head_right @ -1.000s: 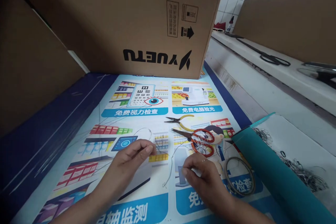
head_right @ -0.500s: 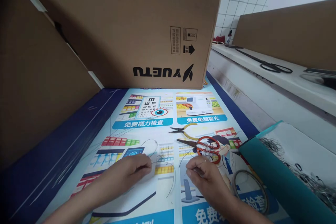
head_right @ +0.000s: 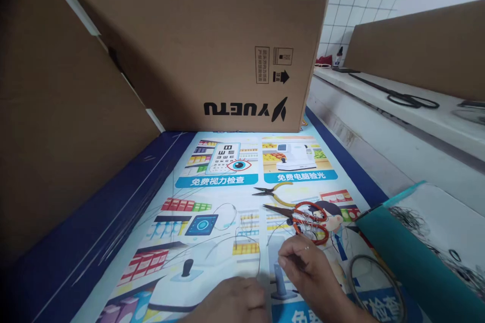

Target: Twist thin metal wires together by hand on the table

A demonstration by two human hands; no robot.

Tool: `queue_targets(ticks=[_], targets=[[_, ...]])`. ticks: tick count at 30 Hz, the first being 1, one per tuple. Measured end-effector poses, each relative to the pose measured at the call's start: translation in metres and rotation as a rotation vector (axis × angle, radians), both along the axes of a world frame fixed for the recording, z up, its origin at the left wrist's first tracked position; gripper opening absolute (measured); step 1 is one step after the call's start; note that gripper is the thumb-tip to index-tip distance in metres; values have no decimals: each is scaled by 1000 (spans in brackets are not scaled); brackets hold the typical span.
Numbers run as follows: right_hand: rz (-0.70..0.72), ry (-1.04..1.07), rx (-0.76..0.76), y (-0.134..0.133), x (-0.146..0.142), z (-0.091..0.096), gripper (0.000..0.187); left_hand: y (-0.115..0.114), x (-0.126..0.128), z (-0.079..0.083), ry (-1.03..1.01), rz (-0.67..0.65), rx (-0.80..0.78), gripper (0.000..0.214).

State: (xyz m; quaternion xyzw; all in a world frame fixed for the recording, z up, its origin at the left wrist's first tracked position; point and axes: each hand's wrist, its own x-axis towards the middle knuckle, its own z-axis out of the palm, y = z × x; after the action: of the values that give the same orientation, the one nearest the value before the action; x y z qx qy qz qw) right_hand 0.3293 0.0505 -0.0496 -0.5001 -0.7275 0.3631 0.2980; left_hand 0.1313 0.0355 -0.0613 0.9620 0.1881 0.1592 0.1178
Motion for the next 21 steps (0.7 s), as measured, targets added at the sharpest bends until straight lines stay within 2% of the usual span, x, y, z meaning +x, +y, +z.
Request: queue_targets(ticks=[5, 8, 12, 13, 15, 17, 19, 21], targets=[[18, -5, 10, 1, 2, -4, 12, 1, -6, -3, -12, 6, 8, 18], [25, 8, 20, 1, 3, -5, 12, 2, -7, -3, -26, -21, -25, 21], [49, 8, 2, 1, 4, -4, 14, 3, -10, 2, -181, -2, -100, 26], [53, 5, -3, 1, 4, -4, 14, 3, -11, 6, -253, 24, -165, 26], [55, 3, -7, 2, 4, -2, 13, 4, -15, 15, -404, 148, -402, 23], [51, 10, -2, 2, 4, 0, 12, 7, -18, 22, -532, 339, -660, 26], [52, 16, 19, 1, 4, 2, 11, 10, -21, 25, -634, 533, -860, 29], [70, 24, 47, 0, 1, 3, 11, 14, -23, 23, -705, 627, -1020, 30]])
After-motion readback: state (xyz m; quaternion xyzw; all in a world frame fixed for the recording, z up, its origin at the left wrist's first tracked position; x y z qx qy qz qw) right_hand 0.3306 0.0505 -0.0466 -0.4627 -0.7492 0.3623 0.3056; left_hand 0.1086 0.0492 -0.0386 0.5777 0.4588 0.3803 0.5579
